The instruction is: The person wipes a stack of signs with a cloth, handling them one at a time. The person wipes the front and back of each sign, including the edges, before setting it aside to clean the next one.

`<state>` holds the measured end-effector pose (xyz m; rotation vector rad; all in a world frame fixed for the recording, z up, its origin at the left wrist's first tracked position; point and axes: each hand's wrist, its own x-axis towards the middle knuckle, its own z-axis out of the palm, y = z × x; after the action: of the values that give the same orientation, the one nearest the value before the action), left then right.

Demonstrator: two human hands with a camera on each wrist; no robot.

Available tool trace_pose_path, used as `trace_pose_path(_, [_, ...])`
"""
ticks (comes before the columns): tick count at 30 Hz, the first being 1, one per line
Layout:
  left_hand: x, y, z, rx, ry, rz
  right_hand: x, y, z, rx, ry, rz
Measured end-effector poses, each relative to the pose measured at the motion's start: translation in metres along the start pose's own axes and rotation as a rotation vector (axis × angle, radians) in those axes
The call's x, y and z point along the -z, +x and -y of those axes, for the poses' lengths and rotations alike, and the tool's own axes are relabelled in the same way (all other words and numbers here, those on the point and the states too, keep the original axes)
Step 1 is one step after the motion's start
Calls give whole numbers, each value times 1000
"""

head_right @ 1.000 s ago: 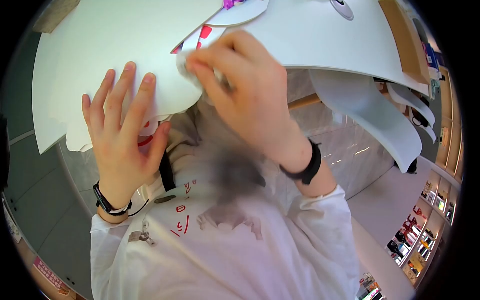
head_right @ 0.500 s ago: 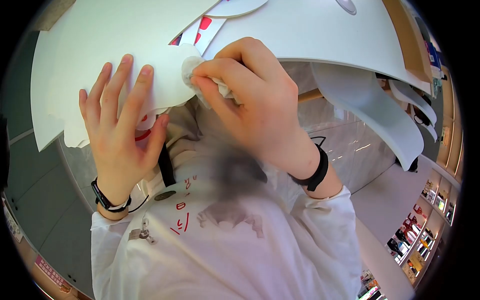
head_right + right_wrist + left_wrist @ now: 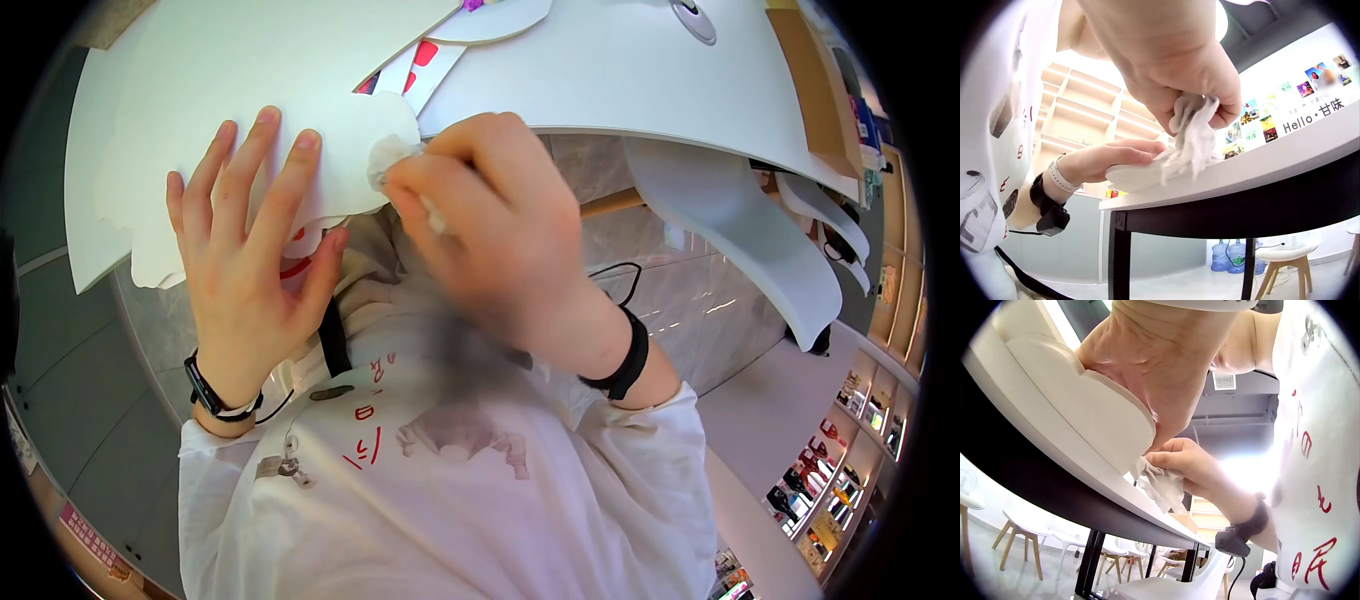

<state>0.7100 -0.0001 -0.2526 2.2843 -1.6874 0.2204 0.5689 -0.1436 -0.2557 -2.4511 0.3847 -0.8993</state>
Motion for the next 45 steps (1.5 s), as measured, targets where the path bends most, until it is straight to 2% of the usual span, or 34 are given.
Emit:
trace_pose_path(13, [1, 0, -1, -1, -8, -5, 8, 4, -4, -35, -49, 4])
trace_pose_path(16, [1, 0, -1, 4, 3, 0, -1, 3, 6, 81, -26, -4])
trace_pose_path(19, [1, 0, 0, -2, -2, -10, 7, 3, 4, -2, -24, 52])
trace_pose_path(22, [2, -1, -2, 3, -4, 5, 7, 2, 2, -13, -27, 29])
trace_pose_path(25, [5, 0, -4, 23, -17, 31, 7, 5, 11, 86, -10, 104])
trace_pose_path(27, [10, 0, -5, 36, -40, 75, 15, 12, 6, 63, 15, 127])
trace_pose_path(29, [18, -3, -3, 32, -106, 105, 29, 20, 3, -147, -17, 119])
trace_pose_path(32, [31, -1, 8, 50, -332, 71, 59, 42, -24, -244, -26, -21])
trace_pose_path(35, [34, -6, 12, 80, -562, 18, 86, 61, -41, -553, 309, -118])
trace_pose_path(37, [35, -5, 20, 99, -689, -19, 91, 77, -44, -601, 582, -135])
trace_pose_path(38, [36, -7, 24, 100, -740, -53, 88, 82, -43, -570, 576, -106])
trace_pose_path(40, [38, -13, 31, 102, -530, -82, 74, 95, -39, -497, 566, -52])
trace_pose_path(42, [38, -15, 34, 128, -343, -106, 57, 108, -46, -309, 355, 76])
trace_pose_path(44, [38, -13, 31, 187, -207, -20, 38, 117, -70, -148, 242, 167])
trace_pose_path(45, [37, -13, 30, 218, -141, 23, 36, 117, -74, -144, 189, 220])
